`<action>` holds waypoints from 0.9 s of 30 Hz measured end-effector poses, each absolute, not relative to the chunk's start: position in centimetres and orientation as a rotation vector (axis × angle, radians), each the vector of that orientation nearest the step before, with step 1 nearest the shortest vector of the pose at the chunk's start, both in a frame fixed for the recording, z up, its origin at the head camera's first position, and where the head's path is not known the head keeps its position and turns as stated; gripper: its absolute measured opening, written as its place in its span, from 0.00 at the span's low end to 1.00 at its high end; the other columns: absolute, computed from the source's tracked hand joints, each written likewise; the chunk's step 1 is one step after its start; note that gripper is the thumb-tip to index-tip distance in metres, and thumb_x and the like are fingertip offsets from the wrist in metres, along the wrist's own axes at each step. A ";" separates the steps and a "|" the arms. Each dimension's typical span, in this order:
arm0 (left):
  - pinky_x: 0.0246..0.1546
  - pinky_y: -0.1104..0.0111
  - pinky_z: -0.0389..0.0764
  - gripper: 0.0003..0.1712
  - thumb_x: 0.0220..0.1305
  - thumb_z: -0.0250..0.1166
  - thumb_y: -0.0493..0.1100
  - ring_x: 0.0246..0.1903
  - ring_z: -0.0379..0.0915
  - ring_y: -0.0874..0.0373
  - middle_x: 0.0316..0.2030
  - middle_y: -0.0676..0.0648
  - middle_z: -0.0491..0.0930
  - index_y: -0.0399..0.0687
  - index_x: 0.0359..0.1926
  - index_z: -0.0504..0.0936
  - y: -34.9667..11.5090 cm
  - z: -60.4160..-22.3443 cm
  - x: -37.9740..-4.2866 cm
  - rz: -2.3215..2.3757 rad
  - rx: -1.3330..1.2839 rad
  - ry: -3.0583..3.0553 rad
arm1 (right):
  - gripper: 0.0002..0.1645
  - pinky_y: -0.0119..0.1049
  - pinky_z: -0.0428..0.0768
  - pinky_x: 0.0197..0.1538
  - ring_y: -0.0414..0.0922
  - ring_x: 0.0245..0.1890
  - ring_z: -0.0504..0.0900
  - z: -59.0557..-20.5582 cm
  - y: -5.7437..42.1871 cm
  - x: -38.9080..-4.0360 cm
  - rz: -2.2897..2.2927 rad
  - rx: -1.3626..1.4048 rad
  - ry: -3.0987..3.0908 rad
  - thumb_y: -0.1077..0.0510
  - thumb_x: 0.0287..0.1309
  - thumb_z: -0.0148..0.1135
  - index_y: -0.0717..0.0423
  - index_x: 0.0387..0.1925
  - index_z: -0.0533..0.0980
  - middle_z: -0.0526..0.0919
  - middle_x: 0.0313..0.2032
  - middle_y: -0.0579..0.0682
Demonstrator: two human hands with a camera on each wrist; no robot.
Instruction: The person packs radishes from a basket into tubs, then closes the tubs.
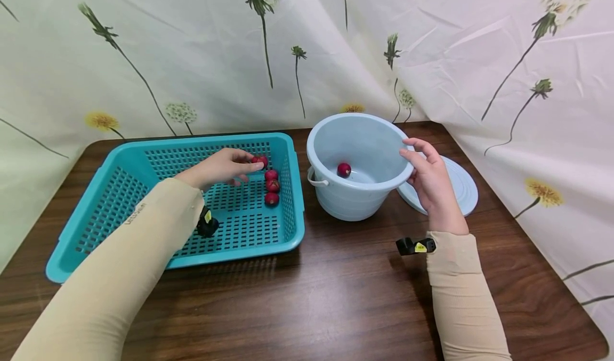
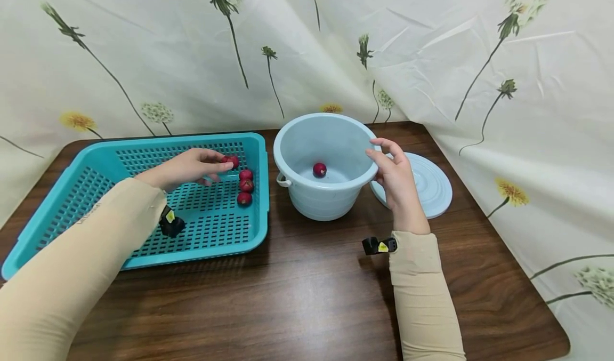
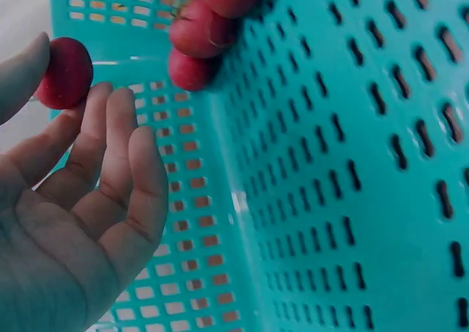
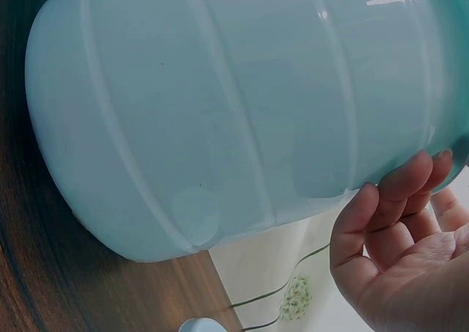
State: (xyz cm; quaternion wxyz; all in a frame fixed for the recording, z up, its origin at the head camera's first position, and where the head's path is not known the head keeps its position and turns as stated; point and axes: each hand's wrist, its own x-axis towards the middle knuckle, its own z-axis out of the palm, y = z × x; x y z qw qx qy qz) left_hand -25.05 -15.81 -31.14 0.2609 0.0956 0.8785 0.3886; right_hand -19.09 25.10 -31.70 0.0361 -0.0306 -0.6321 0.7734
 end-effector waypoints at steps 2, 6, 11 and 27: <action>0.59 0.49 0.75 0.42 0.71 0.56 0.62 0.60 0.72 0.40 0.70 0.36 0.64 0.40 0.73 0.61 -15.6 -30.8 -25.0 1.082 0.260 2.384 | 0.10 0.27 0.78 0.32 0.36 0.24 0.81 -31.7 25.1 -19.1 2.373 -0.092 -1.942 0.57 0.67 0.62 0.46 0.47 0.74 0.81 0.31 0.44; 0.60 0.49 0.75 0.41 0.71 0.57 0.62 0.60 0.71 0.41 0.70 0.37 0.65 0.41 0.73 0.61 -15.0 -30.3 -24.8 1.123 0.271 2.402 | 0.10 0.27 0.78 0.32 0.36 0.24 0.81 -31.8 25.1 -19.1 2.383 -0.083 -1.934 0.57 0.66 0.62 0.46 0.48 0.74 0.81 0.31 0.44; 0.61 0.48 0.74 0.42 0.71 0.57 0.60 0.61 0.72 0.41 0.71 0.37 0.63 0.41 0.75 0.58 -14.1 -29.7 -24.6 1.180 0.314 2.409 | 0.10 0.27 0.79 0.32 0.36 0.24 0.81 -31.8 25.1 -19.2 2.395 -0.083 -1.928 0.57 0.66 0.62 0.46 0.47 0.75 0.80 0.33 0.45; 0.58 0.53 0.77 0.34 0.72 0.59 0.56 0.53 0.77 0.46 0.65 0.42 0.71 0.45 0.71 0.66 -11.2 -26.7 -23.2 1.263 0.387 2.429 | 0.11 0.27 0.79 0.33 0.37 0.26 0.82 -31.8 25.1 -19.2 2.382 -0.078 -1.933 0.56 0.65 0.63 0.46 0.48 0.75 0.79 0.36 0.46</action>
